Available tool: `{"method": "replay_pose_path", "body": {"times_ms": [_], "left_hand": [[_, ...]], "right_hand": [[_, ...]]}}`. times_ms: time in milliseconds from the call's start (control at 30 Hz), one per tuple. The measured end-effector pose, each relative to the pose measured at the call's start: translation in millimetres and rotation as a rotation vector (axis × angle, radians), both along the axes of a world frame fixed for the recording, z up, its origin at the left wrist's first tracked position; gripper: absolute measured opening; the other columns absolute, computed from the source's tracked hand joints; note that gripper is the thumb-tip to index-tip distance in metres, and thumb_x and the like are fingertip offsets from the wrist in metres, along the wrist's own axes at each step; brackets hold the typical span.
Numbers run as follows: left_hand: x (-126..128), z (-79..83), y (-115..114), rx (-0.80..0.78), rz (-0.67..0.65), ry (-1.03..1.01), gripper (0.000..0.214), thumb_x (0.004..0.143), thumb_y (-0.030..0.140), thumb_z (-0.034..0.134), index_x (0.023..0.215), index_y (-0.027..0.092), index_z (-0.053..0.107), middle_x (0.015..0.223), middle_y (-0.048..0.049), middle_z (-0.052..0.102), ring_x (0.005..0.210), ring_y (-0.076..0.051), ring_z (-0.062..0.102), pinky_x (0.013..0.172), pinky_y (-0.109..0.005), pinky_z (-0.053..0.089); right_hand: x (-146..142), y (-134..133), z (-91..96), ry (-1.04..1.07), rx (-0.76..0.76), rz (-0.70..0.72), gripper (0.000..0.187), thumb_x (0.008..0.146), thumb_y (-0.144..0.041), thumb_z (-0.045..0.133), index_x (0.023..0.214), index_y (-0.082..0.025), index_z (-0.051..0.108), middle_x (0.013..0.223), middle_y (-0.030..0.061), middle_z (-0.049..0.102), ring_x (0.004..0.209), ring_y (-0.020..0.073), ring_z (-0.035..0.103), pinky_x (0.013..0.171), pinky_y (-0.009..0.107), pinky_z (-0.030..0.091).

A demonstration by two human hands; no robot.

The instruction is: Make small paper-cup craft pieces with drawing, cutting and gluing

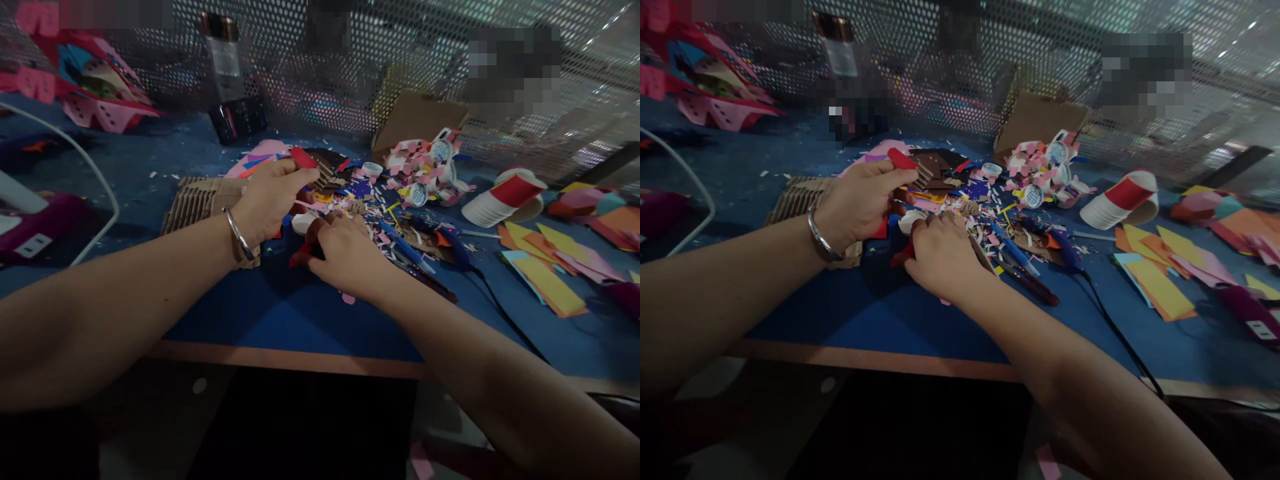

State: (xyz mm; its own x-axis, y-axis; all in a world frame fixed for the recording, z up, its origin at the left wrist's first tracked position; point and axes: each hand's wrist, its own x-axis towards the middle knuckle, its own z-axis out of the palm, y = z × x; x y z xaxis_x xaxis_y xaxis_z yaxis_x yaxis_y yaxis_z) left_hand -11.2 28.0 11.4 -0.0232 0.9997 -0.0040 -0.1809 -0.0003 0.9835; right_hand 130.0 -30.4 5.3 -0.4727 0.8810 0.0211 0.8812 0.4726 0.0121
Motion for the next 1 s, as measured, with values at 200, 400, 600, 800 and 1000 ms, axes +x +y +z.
{"method": "replay_pose_path", "body": {"times_ms": [200,400,600,800,1000], "left_hand": [[2.6,3.6,-4.9,-0.008,-0.002,-0.004,0.027,0.102,0.010,0.067,0.077,0.018,0.068,0.072,0.0032,0.061,0.063,-0.009,0.058,0.057,-0.025,0.043],[3.5,5.3,-6.9,-0.022,0.006,0.017,0.026,0.103,0.010,0.067,0.078,0.018,0.067,0.072,0.0037,0.061,0.061,-0.008,0.058,0.054,-0.023,0.041],[0.6,0.8,-2.5,0.000,-0.005,0.037,0.026,0.102,0.011,0.067,0.077,0.018,0.066,0.068,0.0042,0.059,0.060,-0.008,0.060,0.056,-0.023,0.045],[-1.1,2.5,-8.7,0.025,-0.071,0.076,0.024,0.101,0.012,0.070,0.078,0.019,0.069,0.074,0.0025,0.067,0.063,-0.009,0.061,0.058,-0.026,0.043],[2.1,3.2,-19.1,0.004,-0.121,0.169,0.016,0.100,0.015,0.069,0.086,0.017,0.076,0.076,-0.0010,0.071,0.062,-0.011,0.062,0.056,-0.026,0.044]], "right_hand": [[0.3,4.3,0.3,0.073,-0.065,0.038,0.024,0.102,-0.032,0.064,0.114,-0.013,0.072,0.122,0.0228,0.075,0.123,0.0405,0.064,0.105,0.048,0.041],[-4.9,8.8,-5.4,0.223,-0.130,0.108,0.019,0.094,-0.016,0.066,0.113,-0.014,0.066,0.124,0.0188,0.075,0.120,0.0343,0.065,0.108,0.047,0.045],[7.2,-1.7,1.6,0.670,-0.210,0.303,0.012,0.095,-0.011,0.057,0.102,-0.022,0.059,0.108,0.0083,0.074,0.097,0.0224,0.067,0.092,0.039,0.053],[41.6,3.0,7.5,1.034,-0.107,0.192,0.018,0.094,-0.026,0.071,0.110,-0.024,0.063,0.099,0.0017,0.072,0.089,0.0190,0.069,0.085,0.038,0.058],[61.9,23.8,3.6,1.190,-0.027,0.110,0.034,0.084,-0.027,0.086,0.109,-0.027,0.062,0.094,-0.0002,0.069,0.086,0.0188,0.070,0.077,0.036,0.061]]}}
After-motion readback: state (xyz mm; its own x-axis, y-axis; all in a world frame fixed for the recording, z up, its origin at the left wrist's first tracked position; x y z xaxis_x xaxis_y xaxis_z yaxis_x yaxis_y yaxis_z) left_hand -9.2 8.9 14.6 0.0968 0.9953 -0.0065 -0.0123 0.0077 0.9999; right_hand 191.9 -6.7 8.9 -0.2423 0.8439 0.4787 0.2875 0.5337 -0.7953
